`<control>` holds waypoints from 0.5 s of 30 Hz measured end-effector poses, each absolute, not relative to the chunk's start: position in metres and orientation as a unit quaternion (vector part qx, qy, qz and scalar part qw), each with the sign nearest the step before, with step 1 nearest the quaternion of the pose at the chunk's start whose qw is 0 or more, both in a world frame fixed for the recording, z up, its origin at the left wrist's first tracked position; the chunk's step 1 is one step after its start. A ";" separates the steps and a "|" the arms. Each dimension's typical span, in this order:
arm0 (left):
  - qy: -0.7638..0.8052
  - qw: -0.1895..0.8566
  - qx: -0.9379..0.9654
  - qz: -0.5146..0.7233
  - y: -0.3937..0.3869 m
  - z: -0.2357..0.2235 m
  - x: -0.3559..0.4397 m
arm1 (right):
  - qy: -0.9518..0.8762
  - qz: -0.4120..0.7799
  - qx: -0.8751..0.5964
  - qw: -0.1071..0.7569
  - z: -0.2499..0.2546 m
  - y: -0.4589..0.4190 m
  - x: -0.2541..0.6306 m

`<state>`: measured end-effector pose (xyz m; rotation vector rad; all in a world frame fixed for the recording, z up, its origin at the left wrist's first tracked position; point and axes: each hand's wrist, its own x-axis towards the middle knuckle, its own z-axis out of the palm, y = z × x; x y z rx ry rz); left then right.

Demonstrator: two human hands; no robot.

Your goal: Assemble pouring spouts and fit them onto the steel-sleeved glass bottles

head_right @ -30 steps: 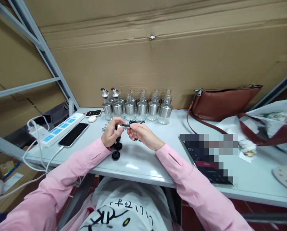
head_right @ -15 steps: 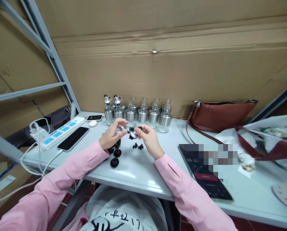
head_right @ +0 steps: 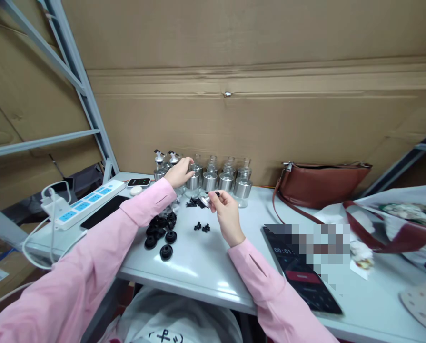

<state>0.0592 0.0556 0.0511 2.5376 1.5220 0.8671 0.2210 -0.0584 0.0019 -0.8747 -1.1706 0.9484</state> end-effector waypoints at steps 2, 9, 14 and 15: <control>0.509 0.022 0.817 0.269 0.054 0.051 0.062 | -0.508 0.414 -0.379 0.653 0.001 -0.058 0.221; 0.486 -0.018 0.818 0.308 0.045 0.057 0.056 | -0.482 0.405 -0.322 0.707 0.001 -0.054 0.224; 0.401 -0.059 0.781 0.474 0.018 0.072 0.047 | -0.499 0.337 -0.337 0.723 0.006 -0.054 0.228; 0.374 -0.055 0.771 0.512 0.010 0.073 0.046 | -0.500 0.323 -0.346 0.725 0.006 -0.054 0.229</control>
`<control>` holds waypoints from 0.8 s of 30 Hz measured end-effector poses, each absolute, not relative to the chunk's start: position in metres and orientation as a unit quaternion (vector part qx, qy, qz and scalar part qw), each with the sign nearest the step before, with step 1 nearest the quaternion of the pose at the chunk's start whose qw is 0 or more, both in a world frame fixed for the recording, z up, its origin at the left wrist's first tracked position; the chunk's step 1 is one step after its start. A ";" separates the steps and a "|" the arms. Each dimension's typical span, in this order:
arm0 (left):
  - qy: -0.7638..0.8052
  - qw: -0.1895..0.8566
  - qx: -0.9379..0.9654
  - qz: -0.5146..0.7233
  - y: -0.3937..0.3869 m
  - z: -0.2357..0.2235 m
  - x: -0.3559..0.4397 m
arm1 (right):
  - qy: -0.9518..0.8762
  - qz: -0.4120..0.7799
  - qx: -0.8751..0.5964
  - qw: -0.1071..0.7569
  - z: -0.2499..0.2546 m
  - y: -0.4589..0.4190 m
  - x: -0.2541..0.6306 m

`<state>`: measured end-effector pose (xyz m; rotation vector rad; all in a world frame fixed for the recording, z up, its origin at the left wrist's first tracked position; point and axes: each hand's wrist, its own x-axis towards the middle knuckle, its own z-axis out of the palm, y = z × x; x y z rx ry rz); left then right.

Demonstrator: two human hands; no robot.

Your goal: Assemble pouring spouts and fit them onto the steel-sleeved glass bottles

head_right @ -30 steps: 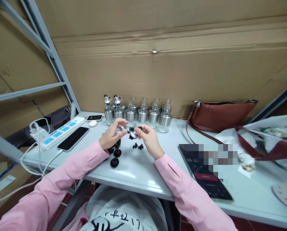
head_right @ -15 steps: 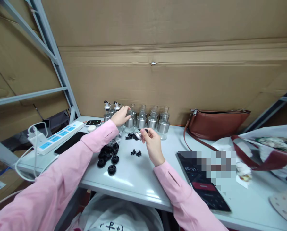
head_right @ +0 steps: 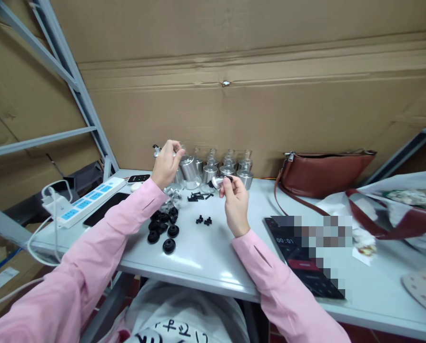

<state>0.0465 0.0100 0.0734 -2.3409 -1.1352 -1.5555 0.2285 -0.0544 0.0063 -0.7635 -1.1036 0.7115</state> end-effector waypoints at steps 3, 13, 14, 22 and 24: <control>-0.317 0.019 -0.769 -0.554 -0.017 0.070 0.049 | -0.496 0.276 -0.372 0.734 0.008 -0.056 0.228; -0.220 -0.138 -0.841 -0.476 -0.062 0.026 0.064 | -0.478 0.245 -0.387 0.749 0.007 -0.054 0.230; -0.216 -0.140 -0.841 -0.475 -0.063 0.023 0.064 | -0.477 0.268 -0.374 0.749 0.008 -0.055 0.229; -0.209 -0.201 -0.834 -0.470 -0.066 0.012 0.064 | -0.482 0.329 -0.342 0.737 0.017 -0.073 0.217; -0.203 -0.246 -0.824 -0.469 -0.065 0.007 0.064 | -0.494 0.327 -0.359 0.722 0.018 -0.075 0.216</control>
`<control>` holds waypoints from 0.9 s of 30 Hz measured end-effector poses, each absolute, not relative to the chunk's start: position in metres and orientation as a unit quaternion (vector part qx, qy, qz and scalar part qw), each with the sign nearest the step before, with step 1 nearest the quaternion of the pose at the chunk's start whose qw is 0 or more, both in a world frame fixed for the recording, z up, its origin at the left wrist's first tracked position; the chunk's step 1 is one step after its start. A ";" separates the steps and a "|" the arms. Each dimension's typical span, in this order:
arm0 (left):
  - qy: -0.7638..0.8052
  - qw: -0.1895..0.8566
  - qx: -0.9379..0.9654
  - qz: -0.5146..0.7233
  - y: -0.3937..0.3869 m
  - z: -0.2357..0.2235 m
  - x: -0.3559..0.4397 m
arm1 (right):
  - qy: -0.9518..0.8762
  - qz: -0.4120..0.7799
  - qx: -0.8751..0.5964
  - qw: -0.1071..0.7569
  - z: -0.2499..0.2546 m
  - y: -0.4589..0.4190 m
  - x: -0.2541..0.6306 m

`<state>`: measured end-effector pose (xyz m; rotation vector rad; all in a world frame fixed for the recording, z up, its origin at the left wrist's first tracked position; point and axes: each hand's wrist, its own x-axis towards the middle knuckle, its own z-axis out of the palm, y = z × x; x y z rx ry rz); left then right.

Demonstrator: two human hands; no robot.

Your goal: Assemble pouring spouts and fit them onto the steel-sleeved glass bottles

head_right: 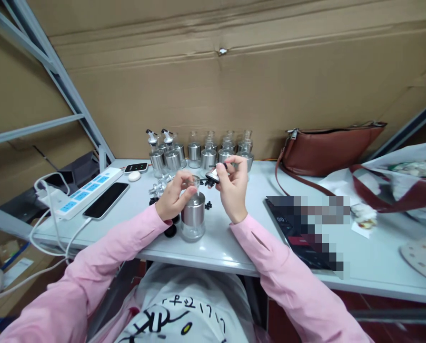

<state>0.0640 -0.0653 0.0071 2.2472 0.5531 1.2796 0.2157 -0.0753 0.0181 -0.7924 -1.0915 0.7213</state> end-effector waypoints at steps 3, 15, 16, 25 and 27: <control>0.156 0.334 0.814 0.449 -0.063 -0.001 0.064 | -0.504 0.313 -0.376 0.712 0.018 -0.075 0.215; 0.119 0.485 0.764 0.409 -0.067 0.000 0.066 | -0.529 0.213 -0.320 0.756 0.020 -0.084 0.212; 0.116 0.488 0.764 0.406 -0.068 0.001 0.067 | -0.539 0.204 -0.321 0.752 0.020 -0.086 0.211; 0.101 0.486 0.768 0.405 -0.070 0.007 0.068 | -0.574 0.200 -0.297 0.737 0.020 -0.084 0.211; 0.100 0.483 0.769 0.407 -0.070 0.004 0.068 | -0.580 0.184 -0.282 0.742 0.020 -0.082 0.212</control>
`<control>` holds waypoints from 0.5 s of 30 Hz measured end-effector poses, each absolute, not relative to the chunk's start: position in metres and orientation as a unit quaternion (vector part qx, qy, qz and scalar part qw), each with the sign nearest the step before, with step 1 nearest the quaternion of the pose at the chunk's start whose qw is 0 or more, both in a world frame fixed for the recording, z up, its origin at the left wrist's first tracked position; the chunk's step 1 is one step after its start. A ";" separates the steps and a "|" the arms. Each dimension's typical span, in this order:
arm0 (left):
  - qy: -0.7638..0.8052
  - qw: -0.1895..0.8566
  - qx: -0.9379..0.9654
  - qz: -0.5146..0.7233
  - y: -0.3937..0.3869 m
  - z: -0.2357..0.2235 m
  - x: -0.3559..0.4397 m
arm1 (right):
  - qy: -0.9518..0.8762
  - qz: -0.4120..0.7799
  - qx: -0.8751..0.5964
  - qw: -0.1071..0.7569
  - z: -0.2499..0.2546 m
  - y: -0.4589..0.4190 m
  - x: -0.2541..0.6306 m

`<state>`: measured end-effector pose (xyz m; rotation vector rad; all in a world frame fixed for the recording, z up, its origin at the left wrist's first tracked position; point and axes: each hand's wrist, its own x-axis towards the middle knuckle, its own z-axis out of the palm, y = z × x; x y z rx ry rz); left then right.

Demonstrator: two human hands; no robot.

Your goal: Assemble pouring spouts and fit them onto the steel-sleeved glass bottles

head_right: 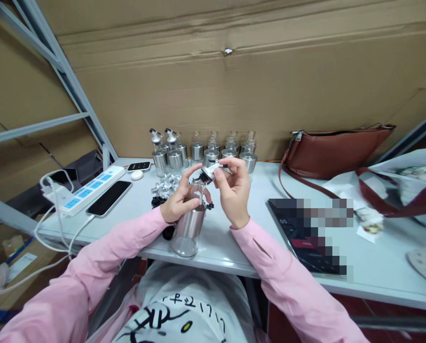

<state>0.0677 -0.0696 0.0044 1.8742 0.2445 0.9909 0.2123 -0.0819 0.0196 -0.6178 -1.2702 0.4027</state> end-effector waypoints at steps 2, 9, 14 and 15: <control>0.099 0.483 0.768 0.409 -0.069 0.002 0.068 | -0.594 0.177 -0.281 0.732 0.019 -0.081 0.213; 0.118 0.481 0.762 0.417 -0.069 0.001 0.069 | -0.675 0.107 -0.304 0.664 0.015 -0.084 0.218; 0.142 0.462 0.753 0.448 -0.071 0.000 0.069 | -0.727 0.112 -0.270 0.621 0.012 -0.083 0.217; 0.147 0.461 0.747 0.456 -0.072 0.000 0.070 | -0.731 0.133 -0.265 0.614 0.011 -0.082 0.217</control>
